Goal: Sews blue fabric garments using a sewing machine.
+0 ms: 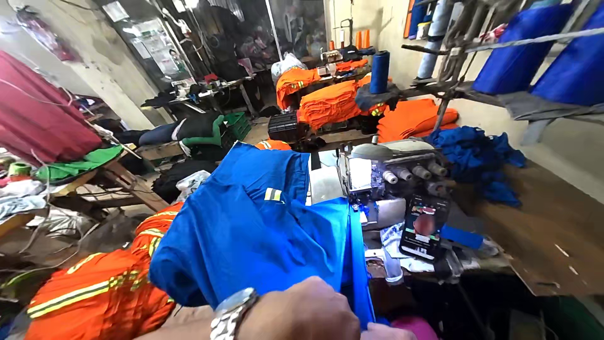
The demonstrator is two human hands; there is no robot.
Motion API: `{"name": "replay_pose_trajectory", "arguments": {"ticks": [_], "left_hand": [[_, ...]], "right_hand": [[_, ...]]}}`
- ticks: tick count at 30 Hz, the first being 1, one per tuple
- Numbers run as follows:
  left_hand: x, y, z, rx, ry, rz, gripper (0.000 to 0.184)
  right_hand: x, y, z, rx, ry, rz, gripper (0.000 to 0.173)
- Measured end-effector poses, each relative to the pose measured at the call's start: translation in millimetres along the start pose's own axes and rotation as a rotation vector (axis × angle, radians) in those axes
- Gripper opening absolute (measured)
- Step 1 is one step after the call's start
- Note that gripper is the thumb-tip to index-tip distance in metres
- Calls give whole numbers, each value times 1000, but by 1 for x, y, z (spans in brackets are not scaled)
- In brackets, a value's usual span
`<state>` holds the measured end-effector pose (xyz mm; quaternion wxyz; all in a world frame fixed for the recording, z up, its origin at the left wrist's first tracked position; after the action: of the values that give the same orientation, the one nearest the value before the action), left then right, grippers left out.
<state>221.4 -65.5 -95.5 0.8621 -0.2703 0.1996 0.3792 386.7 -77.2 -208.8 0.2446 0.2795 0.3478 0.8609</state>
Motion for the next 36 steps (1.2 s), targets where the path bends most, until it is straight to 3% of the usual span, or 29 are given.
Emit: {"name": "replay_pose_trajectory", "arguments": {"ticks": [4, 6, 8, 11, 14, 16, 17, 19, 23, 28, 32, 36], "left_hand": [[-38, -14, 9, 174, -158, 177, 34], [-56, -10, 8, 116, -185, 98, 31], [-68, -6, 3, 21, -192, 40, 29], [-77, -7, -3, -33, -201, 53, 29], [-88, 2, 10, 30, -271, 21, 35], [-96, 28, 28, 148, -454, -20, 40], [-97, 48, 40, 223, -571, -39, 42], [-92, 93, 66, 319, -700, -53, 43], [-54, 176, 96, 382, -676, -22, 52], [16, 248, 77, 364, -587, -31, 55], [19, 284, 117, 291, -598, -21, 64], [-11, 278, 178, 355, -566, 32, 56]], "right_hand": [[36, -13, 17, -169, -129, 409, 26], [59, -24, 30, -198, -142, 580, 23], [77, -41, 42, -282, -196, 639, 20], [104, -88, 46, -404, -340, 542, 24], [109, -94, 29, -255, -202, 462, 23], [94, -71, 21, -59, -131, 431, 31], [87, -64, 20, 28, -163, 392, 44], [80, -60, 23, 140, -265, 277, 52], [58, -63, 21, 198, -316, 50, 49], [15, -83, -7, 387, -298, -105, 44], [66, -104, 11, 379, -337, -72, 45], [112, -130, 26, 463, -352, -39, 39]]}}
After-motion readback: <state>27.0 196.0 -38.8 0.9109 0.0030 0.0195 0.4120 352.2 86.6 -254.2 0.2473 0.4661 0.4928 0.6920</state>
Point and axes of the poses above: each hand's wrist, its own x-axis towards the middle knuckle, its own z-axis out of the back of the hand, y = z × x, the point moved 2 cm from there along x, towards the middle knuckle, and after that the axes turned 6 degrees about -x, right-handed, at the moved point
